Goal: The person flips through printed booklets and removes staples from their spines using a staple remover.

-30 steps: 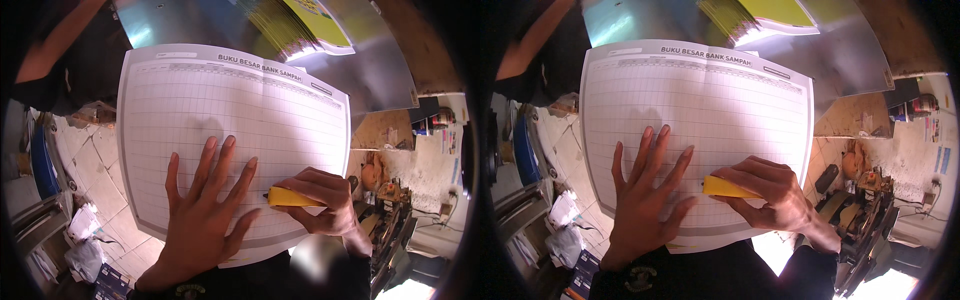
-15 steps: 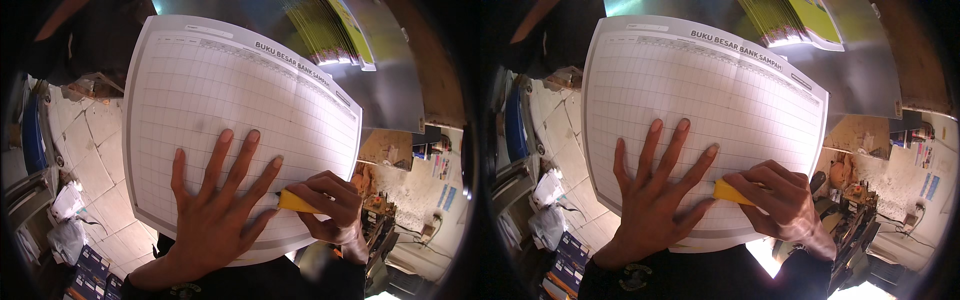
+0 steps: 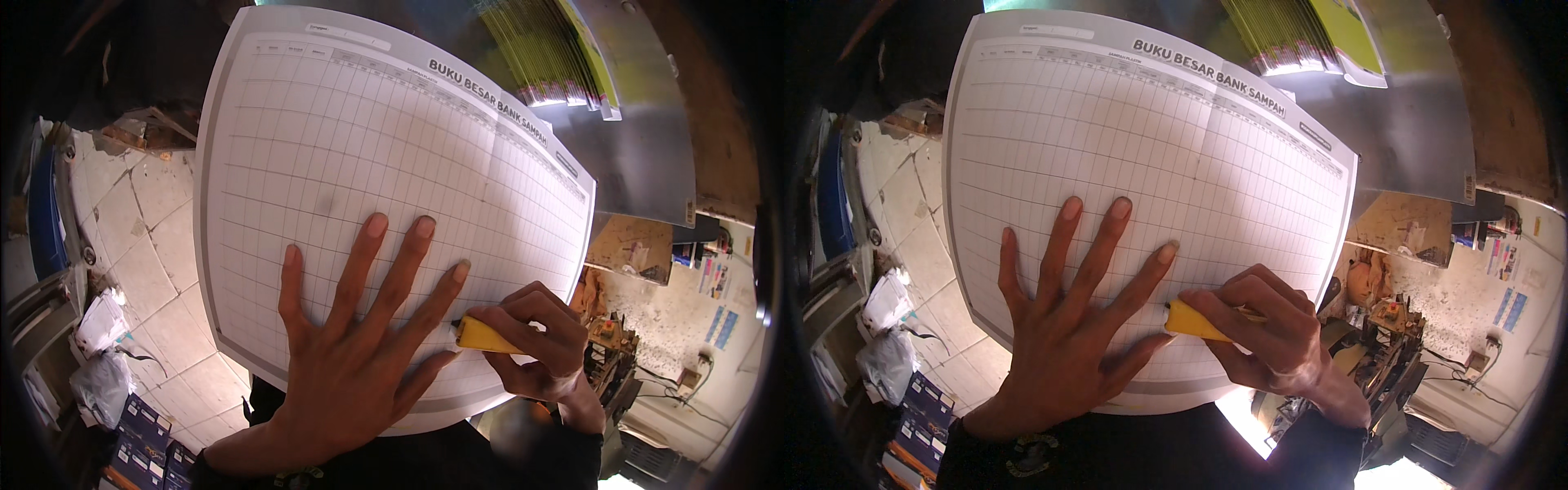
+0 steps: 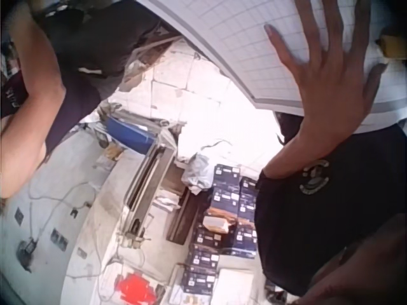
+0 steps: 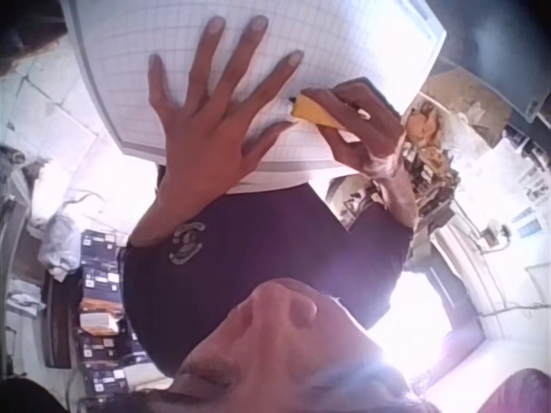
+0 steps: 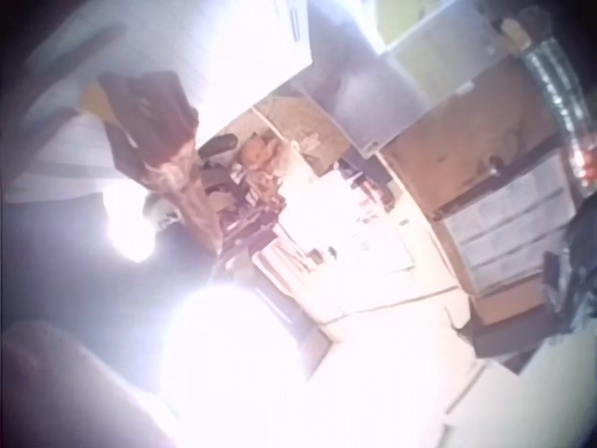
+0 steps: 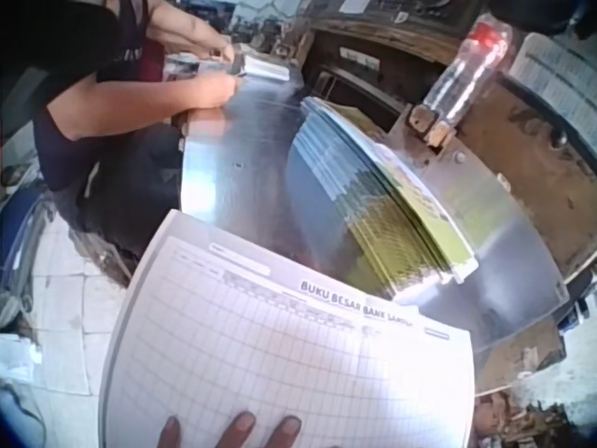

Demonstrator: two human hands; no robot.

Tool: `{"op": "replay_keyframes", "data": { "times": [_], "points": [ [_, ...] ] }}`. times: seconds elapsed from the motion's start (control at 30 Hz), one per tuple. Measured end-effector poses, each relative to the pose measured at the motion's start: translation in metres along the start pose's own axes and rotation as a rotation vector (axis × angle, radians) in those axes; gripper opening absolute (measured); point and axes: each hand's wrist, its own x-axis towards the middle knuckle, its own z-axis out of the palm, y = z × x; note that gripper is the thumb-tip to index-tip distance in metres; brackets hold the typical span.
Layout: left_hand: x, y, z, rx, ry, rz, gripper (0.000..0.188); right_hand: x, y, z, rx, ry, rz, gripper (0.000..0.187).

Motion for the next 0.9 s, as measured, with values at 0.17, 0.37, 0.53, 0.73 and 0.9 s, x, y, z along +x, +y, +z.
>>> {"op": "replay_keyframes", "data": {
  "times": [0.17,0.37,0.53,0.73,0.9],
  "points": [
    [-0.002,-0.002,0.000,0.003,-0.001,0.000,0.064,0.003,-0.014,-0.005,-0.042,-0.085,0.205,0.050],
    [-0.002,0.000,0.000,-0.007,0.005,0.001,0.063,-0.005,0.005,0.005,-0.149,0.014,-0.086,0.048],
    [-0.002,-0.002,0.002,-0.011,0.014,0.002,0.063,-0.006,-0.006,0.005,-0.064,0.006,0.080,0.048],
    [-0.002,0.000,0.000,-0.008,0.000,-0.003,0.063,-0.010,0.002,0.010,-0.093,0.052,-0.011,0.046],
    [-0.001,0.000,0.001,-0.009,0.005,-0.001,0.063,-0.012,0.005,0.012,-0.127,0.078,-0.078,0.045]
  ]
}}
